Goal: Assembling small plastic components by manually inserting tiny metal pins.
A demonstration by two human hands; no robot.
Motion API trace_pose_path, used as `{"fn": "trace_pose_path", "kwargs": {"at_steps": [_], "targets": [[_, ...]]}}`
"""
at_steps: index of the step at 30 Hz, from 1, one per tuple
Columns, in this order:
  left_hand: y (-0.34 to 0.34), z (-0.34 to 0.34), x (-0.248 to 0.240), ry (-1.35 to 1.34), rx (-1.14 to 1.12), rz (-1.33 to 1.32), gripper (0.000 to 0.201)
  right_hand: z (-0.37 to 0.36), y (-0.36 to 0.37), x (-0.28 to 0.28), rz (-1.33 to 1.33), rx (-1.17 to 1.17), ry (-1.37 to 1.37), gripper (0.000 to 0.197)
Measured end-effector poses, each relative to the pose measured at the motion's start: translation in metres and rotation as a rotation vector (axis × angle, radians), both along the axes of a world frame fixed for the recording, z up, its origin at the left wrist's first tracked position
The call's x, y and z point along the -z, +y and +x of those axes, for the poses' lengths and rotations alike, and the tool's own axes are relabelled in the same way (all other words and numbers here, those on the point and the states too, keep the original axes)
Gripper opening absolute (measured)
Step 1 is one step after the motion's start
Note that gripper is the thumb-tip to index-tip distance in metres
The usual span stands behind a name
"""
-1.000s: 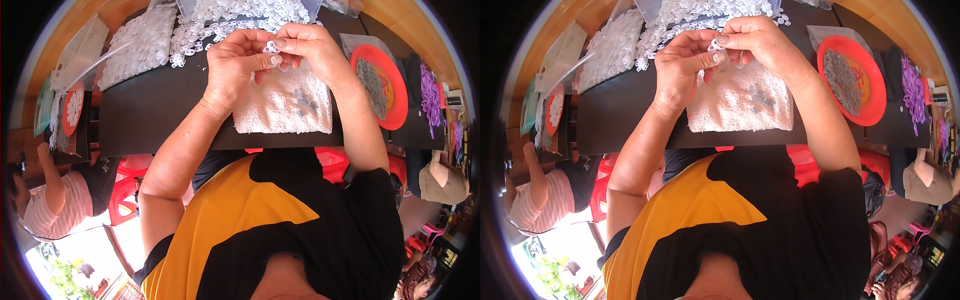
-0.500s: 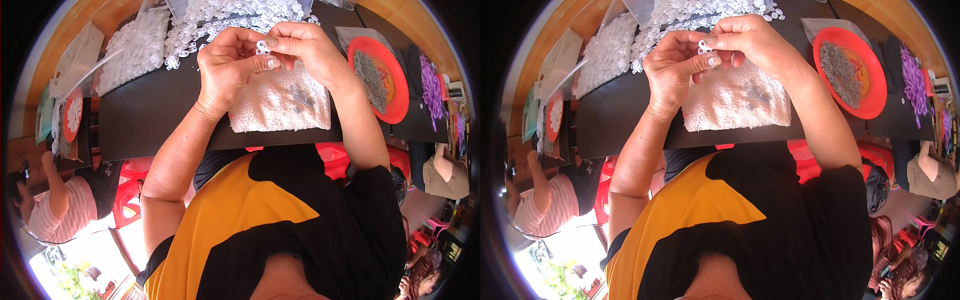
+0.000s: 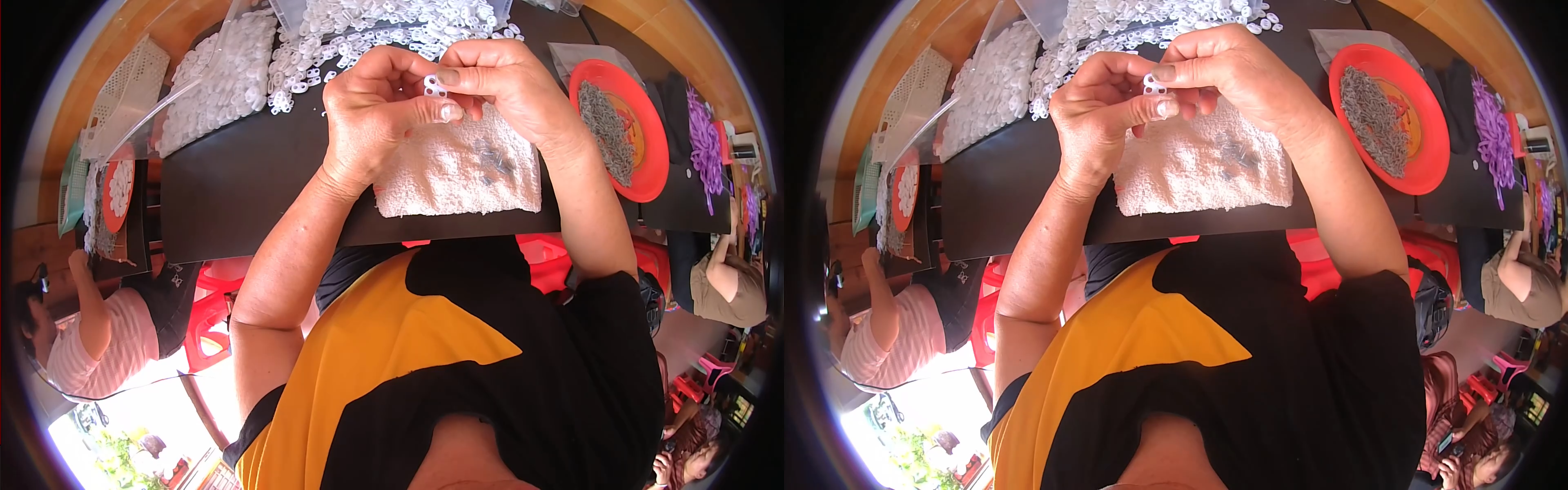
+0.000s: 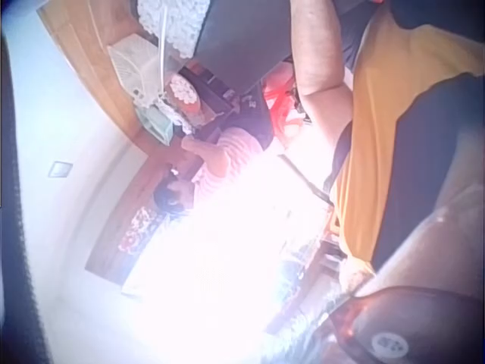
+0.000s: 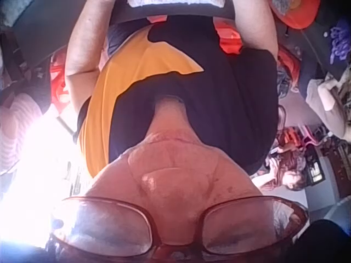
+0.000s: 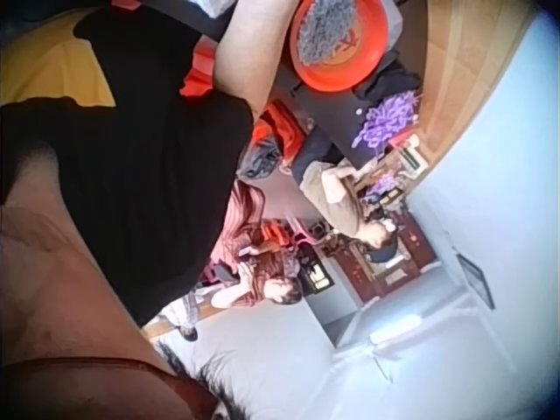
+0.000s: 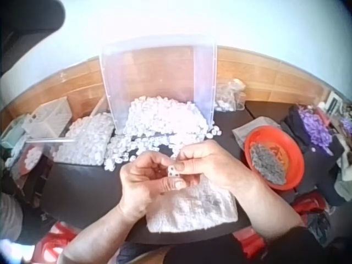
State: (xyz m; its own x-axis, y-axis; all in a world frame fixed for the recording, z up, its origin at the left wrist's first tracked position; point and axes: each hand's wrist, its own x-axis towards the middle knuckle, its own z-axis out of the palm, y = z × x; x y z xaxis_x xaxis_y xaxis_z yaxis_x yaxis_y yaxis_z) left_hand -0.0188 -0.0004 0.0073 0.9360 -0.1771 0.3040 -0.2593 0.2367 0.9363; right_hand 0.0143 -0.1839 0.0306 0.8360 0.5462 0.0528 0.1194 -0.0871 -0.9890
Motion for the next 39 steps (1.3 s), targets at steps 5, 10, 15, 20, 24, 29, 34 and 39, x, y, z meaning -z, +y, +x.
{"fn": "trace_pose_path", "kwargs": {"at_steps": [5, 10, 15, 20, 24, 29, 34, 39], "targets": [[0.0, -0.004, -0.002, -0.001, 0.013, -0.022, 0.028, -0.003, 0.001, -0.001, 0.05, -0.02, 0.077, 0.023], [0.0, -0.006, -0.001, -0.066, 0.056, -0.083, 0.025, -0.005, 0.001, -0.003, 0.095, -0.06, 0.131, 0.022], [-0.001, -0.007, 0.0, -0.115, 0.091, -0.125, 0.022, -0.007, 0.002, -0.002, 0.119, -0.058, 0.156, 0.02], [0.001, -0.007, 0.002, -0.165, 0.101, -0.128, 0.021, -0.012, 0.004, -0.003, 0.154, -0.056, 0.221, 0.019], [0.001, -0.007, 0.004, -0.172, 0.097, -0.099, 0.02, -0.012, 0.005, -0.001, 0.182, -0.067, 0.258, 0.019], [0.003, -0.006, 0.004, -0.186, 0.06, -0.038, 0.02, -0.01, 0.005, 0.005, 0.268, -0.133, 0.332, 0.018], [-0.004, 0.002, 0.007, -0.158, 0.019, -0.123, 0.024, -0.005, 0.005, 0.002, 0.205, -0.023, 0.233, 0.019], [-0.002, 0.004, 0.015, -0.207, -0.064, 0.06, 0.029, -0.001, 0.0, 0.0, 0.135, -0.001, 0.108, 0.019]]}}
